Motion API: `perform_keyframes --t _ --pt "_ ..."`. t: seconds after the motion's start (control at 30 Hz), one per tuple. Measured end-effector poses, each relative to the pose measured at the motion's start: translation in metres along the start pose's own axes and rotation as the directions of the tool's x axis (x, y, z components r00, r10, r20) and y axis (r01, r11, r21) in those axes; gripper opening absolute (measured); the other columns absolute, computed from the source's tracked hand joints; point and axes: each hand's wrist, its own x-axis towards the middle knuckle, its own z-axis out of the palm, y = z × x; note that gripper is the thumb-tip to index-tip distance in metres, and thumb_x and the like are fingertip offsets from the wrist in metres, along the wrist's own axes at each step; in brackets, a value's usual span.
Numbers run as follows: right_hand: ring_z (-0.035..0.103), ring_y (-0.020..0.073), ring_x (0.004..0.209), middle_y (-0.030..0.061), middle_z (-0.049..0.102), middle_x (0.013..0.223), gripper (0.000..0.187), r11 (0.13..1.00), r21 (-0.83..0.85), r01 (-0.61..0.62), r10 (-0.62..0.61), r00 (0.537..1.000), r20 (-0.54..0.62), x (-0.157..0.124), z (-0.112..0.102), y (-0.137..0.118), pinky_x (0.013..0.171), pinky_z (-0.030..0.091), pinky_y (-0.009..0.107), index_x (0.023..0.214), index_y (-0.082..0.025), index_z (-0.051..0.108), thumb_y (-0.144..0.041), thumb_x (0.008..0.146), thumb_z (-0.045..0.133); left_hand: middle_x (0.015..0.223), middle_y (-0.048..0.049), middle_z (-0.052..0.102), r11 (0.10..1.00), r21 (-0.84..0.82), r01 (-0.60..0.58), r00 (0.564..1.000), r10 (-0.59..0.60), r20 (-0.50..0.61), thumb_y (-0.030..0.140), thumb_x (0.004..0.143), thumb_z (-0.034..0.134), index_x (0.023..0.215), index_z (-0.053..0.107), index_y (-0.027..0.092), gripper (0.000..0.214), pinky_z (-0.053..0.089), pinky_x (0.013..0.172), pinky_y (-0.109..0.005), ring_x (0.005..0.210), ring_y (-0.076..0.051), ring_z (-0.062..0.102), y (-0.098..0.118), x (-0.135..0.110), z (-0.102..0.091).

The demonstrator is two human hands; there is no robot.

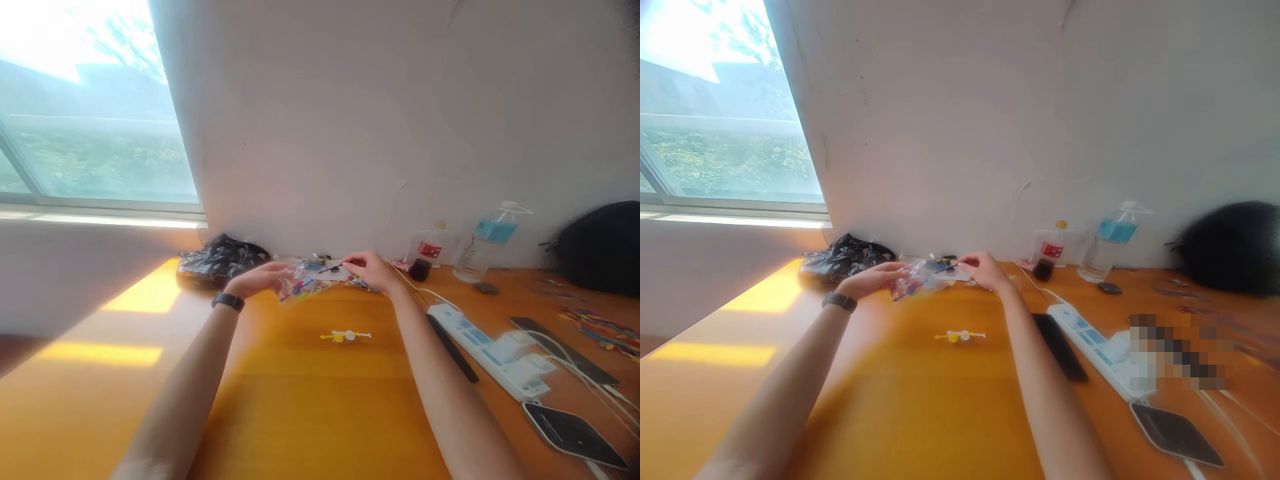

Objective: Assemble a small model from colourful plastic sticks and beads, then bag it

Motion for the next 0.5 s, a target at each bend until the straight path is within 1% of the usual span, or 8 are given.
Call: perform_keyframes --t 0.1,0.23,0.3,0.43,0.5 --pt "0.06 0.0175 0.072 0.0054 0.072 0.081 0.031 0.998 -0.056 0.014 -0.016 1.0 -0.023 -0.002 0.007 -0.01 0.056 0.05 0.026 0.097 -0.019 0.081 -0.044 0.085 0.066 0.11 -0.0128 0.073 1.0 0.009 -0.013 1.0 0.013 0.025 0.052 0.088 0.072 0.131 0.068 0.017 0.055 0.055 0.063 -0.027 0.071 -0.015 0.067 0.006 -0.001 0.005" --pt "0.061 0.0183 0.079 0.0072 0.075 0.098 0.026 0.995 -0.078 0.068 -0.072 0.996 -0.046 -0.003 0.012 -0.015 0.059 0.052 0.026 0.096 -0.022 0.082 -0.039 0.088 0.064 0.117 -0.0146 0.073 1.0 -0.007 -0.025 0.998 0.025 0.058 0.05 0.09 0.072 0.134 0.066 0.018 0.055 0.056 0.067 -0.028 0.075 -0.017 0.071 0.012 -0.003 0.01" --pt "0.063 0.0191 0.08 0.0073 0.076 0.103 0.024 0.997 -0.045 0.067 -0.069 0.995 -0.067 -0.003 0.014 -0.015 0.058 0.053 0.026 0.099 -0.024 0.082 -0.038 0.088 0.066 0.118 -0.0157 0.073 1.0 -0.006 -0.029 0.997 0.03 0.072 0.051 0.091 0.071 0.137 0.064 0.018 0.057 0.056 0.068 -0.029 0.078 -0.018 0.072 0.014 -0.004 0.012" --pt "0.064 0.0197 0.075 0.0076 0.076 0.097 0.027 0.996 0.068 0.055 -0.049 0.994 -0.097 -0.002 0.017 -0.014 0.052 0.052 0.026 0.102 -0.023 0.081 -0.041 0.085 0.07 0.121 -0.0177 0.072 1.0 -0.003 -0.022 0.996 0.022 0.084 0.051 0.091 0.071 0.138 0.063 0.017 0.059 0.058 0.074 -0.032 0.083 -0.021 0.074 0.018 -0.005 0.015" --pt "0.063 0.0189 0.071 0.0071 0.076 0.093 0.03 0.994 0.088 0.072 -0.06 0.99 -0.129 -0.002 0.018 -0.016 0.051 0.051 0.026 0.102 -0.022 0.08 -0.043 0.083 0.073 0.124 -0.0183 0.071 1.0 -0.02 -0.016 0.996 0.018 0.084 0.051 0.09 0.072 0.138 0.063 0.017 0.059 0.058 0.077 -0.035 0.085 -0.022 0.075 0.02 -0.005 0.018"
